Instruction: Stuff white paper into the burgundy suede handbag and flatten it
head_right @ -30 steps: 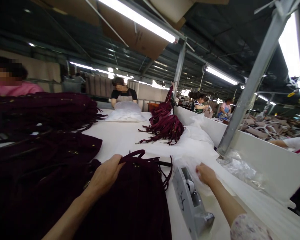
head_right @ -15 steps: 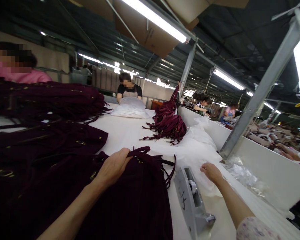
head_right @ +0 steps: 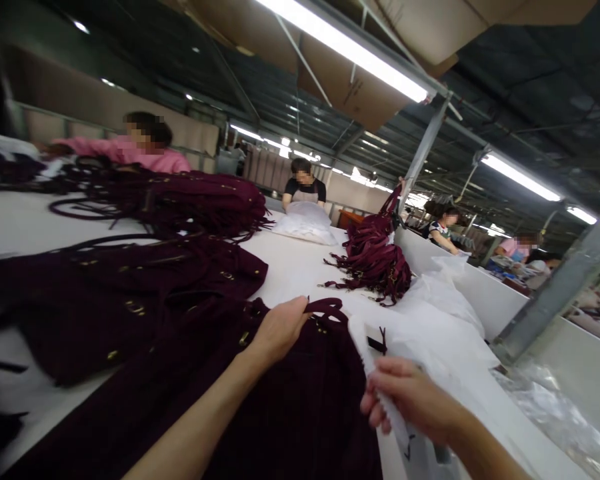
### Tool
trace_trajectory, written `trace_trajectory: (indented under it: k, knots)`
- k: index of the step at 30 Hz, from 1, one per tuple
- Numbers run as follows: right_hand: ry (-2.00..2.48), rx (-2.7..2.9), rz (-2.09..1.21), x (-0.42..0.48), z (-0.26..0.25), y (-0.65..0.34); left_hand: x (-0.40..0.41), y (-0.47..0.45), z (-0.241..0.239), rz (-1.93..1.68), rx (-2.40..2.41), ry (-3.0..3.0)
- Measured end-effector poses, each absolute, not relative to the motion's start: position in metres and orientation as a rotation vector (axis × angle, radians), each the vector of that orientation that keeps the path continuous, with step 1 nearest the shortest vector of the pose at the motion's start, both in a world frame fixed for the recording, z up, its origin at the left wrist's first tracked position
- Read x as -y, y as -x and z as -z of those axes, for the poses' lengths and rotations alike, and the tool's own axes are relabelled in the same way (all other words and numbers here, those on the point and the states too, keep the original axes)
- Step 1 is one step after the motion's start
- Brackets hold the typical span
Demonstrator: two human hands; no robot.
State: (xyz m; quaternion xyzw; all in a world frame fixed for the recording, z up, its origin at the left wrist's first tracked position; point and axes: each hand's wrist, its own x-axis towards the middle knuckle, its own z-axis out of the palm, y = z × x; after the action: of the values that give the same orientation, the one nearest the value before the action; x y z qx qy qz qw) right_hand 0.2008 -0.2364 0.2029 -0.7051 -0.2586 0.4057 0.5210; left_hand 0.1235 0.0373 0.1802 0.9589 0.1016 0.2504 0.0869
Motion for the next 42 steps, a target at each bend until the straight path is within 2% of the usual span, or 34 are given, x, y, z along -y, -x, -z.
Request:
trace_trajectory:
  k: [1, 3, 7, 10, 14, 20, 24, 30, 36, 38, 42]
  knots:
    - [1.647, 0.563, -1.119, 0.214, -0.19, -0.185, -0.037, -0.122, -0.181, -0.74, -0.292, -2.858]
    - [1.601, 0.468, -1.173, 0.169, -0.166, -0.166, -0.037, -0.117, -0.184, -0.734, -0.259, -2.845]
    - [1.388, 0.415, -0.765, 0.095, -0.151, -0.179, -0.037, -0.107, -0.188, -0.766, -0.212, -2.737]
    - [1.3, 0.455, -0.654, 0.073, -0.158, -0.196, -0.038, -0.105, -0.186, -0.831, -0.25, -2.58]
    - [1.315, 0.536, -0.694, 0.076, -0.161, -0.194, -0.036, -0.112, -0.182, -0.867, -0.34, -2.335]
    - [1.449, 0.546, -0.627, 0.094, -0.176, -0.174, -0.032, -0.121, -0.177, -0.789, -0.185, -1.963]
    - [1.571, 0.529, -0.678, 0.108, -0.189, -0.158, -0.028, -0.12, -0.178, -0.838, -0.248, -1.944]
    - [1.72, 0.727, -0.32, 0.119, -0.198, -0.155, -0.023, -0.113, -0.182, -0.934, -0.205, -1.947]
    - [1.366, 0.827, -0.725, 0.125, -0.215, -0.162, -0.034, -0.118, -0.181, -0.893, -0.107, -1.709]
    - [1.331, 0.872, -0.758, 0.125, -0.217, -0.164, -0.036, -0.117, -0.183, -0.891, -0.064, -1.67]
    - [1.578, 0.863, -0.411, 0.114, -0.215, -0.171, -0.031, -0.112, -0.191, -0.889, -0.095, -1.732]
